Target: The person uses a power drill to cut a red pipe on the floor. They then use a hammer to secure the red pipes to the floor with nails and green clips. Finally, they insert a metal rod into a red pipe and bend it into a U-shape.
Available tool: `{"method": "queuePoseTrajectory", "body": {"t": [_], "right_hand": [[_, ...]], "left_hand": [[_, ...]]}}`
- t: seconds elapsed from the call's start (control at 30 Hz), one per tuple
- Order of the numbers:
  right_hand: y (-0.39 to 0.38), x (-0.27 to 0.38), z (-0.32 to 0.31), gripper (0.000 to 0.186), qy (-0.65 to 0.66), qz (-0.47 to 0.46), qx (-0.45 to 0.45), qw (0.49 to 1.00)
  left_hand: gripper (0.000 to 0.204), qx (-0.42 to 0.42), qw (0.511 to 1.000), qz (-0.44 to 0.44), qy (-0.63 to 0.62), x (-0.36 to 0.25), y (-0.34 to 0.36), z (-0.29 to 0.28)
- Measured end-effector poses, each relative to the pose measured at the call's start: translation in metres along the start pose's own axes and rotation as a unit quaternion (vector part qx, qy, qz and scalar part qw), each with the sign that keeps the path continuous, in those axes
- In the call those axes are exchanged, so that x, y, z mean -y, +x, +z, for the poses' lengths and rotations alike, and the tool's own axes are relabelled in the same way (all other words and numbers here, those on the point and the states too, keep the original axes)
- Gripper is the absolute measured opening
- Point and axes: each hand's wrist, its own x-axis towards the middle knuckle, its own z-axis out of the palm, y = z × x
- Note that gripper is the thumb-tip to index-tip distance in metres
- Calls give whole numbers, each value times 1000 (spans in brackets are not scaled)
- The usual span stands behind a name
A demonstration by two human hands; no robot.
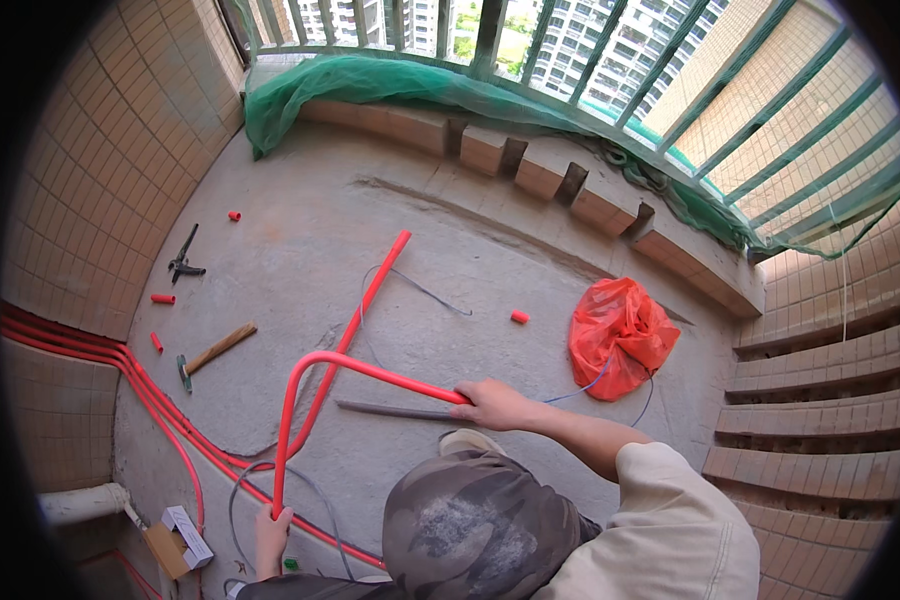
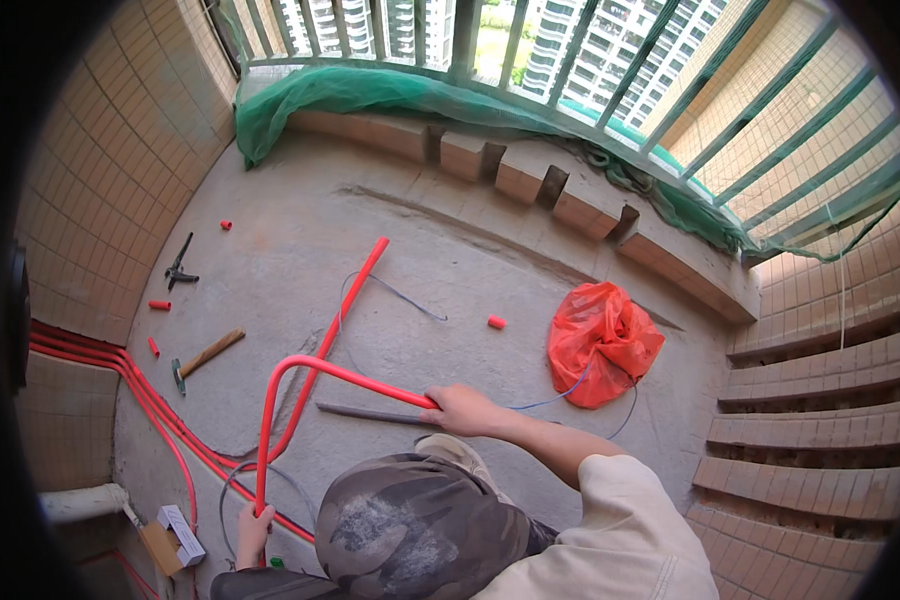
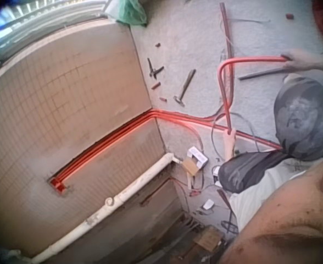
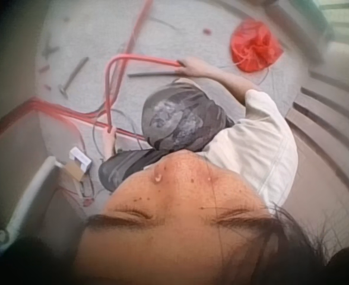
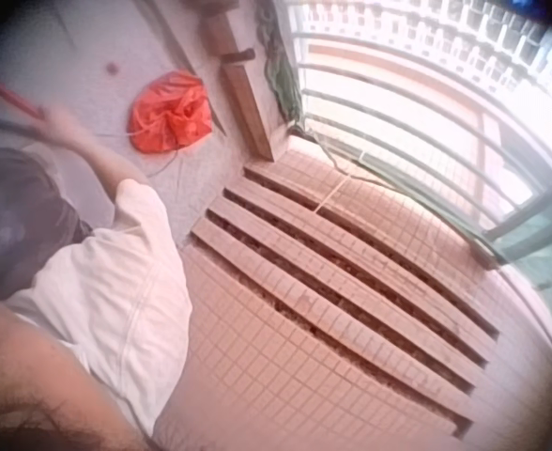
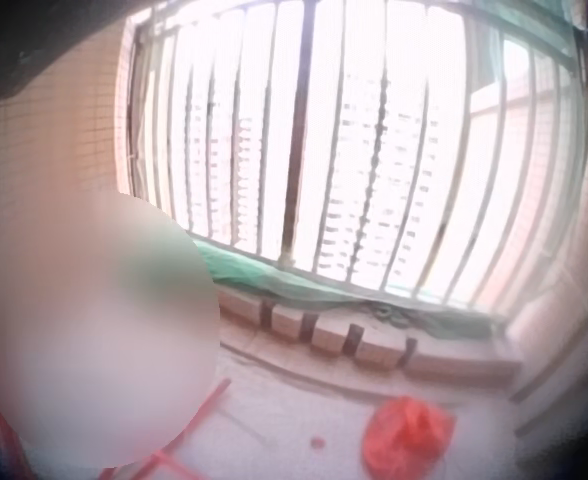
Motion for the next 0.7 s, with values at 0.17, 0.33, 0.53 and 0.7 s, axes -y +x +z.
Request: {"method": "queuePoseTrajectory", "body": {"t": [0.17, 0.33, 0.53, 0.7], "right_hand": [[1, -1, 4, 39, -13, 5, -1, 1000], [0, -1, 7, 38, -19, 14, -4, 1000], [0, -8, 12, 37, -12, 2, -19, 1000], [2, -8, 15, 35, 0, 11, -25, 1000]], "left_hand": [[25, 17, 1000, -9, 17, -2, -2, 5], [23, 33, 999, -11, -10, 1, 0, 11], [22, 41, 999, -10, -17, -2, 1, 15], [23, 39, 999, -5, -16, -2, 0, 13]]}}
